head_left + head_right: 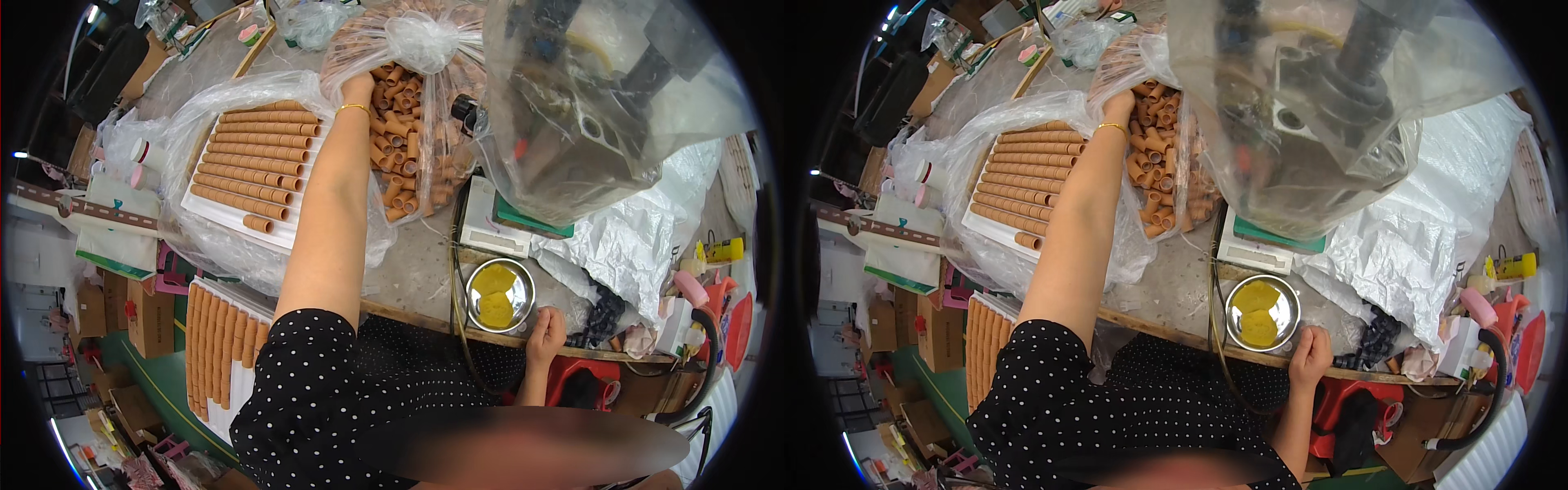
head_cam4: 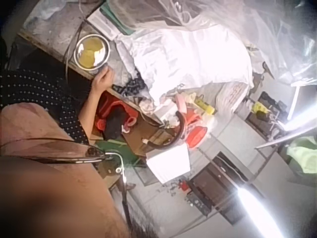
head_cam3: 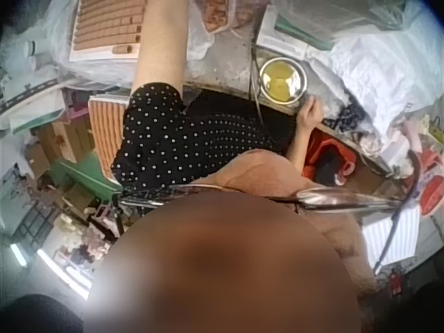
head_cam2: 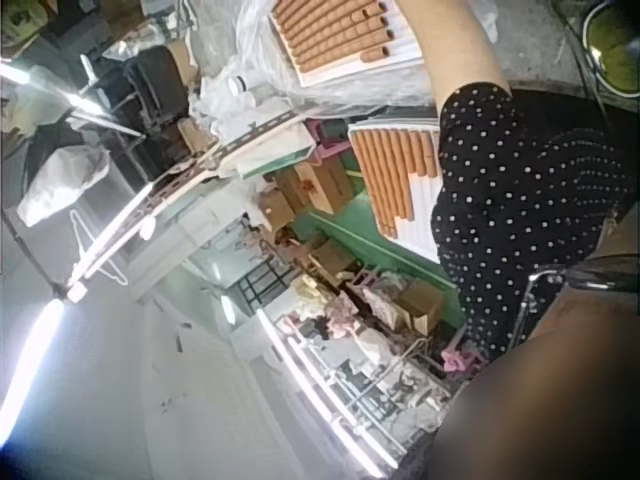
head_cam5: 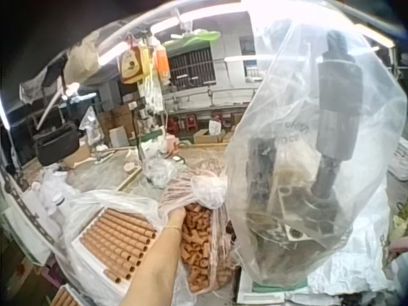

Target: Assemble and package industrial components by gluing rings onto tubes and organizing them in trays.

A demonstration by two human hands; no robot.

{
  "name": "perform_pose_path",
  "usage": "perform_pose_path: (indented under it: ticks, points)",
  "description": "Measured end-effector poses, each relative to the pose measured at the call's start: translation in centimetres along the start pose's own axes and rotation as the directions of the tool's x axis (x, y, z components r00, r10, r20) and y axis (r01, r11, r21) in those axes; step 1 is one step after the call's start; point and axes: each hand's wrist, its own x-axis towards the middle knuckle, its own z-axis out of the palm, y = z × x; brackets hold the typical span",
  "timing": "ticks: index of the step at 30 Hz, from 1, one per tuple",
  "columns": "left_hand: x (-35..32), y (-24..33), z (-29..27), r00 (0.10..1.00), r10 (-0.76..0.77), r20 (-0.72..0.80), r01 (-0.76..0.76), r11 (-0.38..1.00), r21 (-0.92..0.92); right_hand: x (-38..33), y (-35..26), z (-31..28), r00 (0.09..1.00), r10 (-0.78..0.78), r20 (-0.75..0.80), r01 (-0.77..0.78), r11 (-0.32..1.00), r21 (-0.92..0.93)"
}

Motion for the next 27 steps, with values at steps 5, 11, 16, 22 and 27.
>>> perform_pose_path:
  ticks: [5, 11, 16, 22, 27]
  points:
    - [1.0, 0.4, 1.1, 0.999, -0.033, -0.031, 0.024, 0.963, -0.267, 0.2, -0.2, 0.1, 1.0, -0.02, -0.005, 0.02, 1.0, 0.008]
    - [-1.9, 3.7, -2.1, 0.998, -0.065, 0.013, 0.066, 0.952, -0.299, 0.3, -0.4, -0.1, 0.999, -0.041, 0.013, 0.041, 0.999, 0.003]
    - [-0.3, 3.3, 1.2, 0.931, -0.059, 0.36, 0.166, 0.947, -0.275, 0.3, 0.1, 0.1, 0.999, -0.037, 0.012, 0.037, 0.999, 0.005]
    - [-5.9, 6.2, -2.3, 0.836, 0.081, 0.542, 0.067, 0.966, -0.248, 0.2, 0.0, 0.4, 0.997, -0.079, -0.011, 0.079, 0.997, -0.015]
    - [-10.4, 7.7, -3.1, 0.855, 0.107, 0.508, 0.032, 0.966, -0.257, -0.3, 0.6, 0.4, 0.998, -0.054, -0.01, 0.053, 0.997, -0.06]
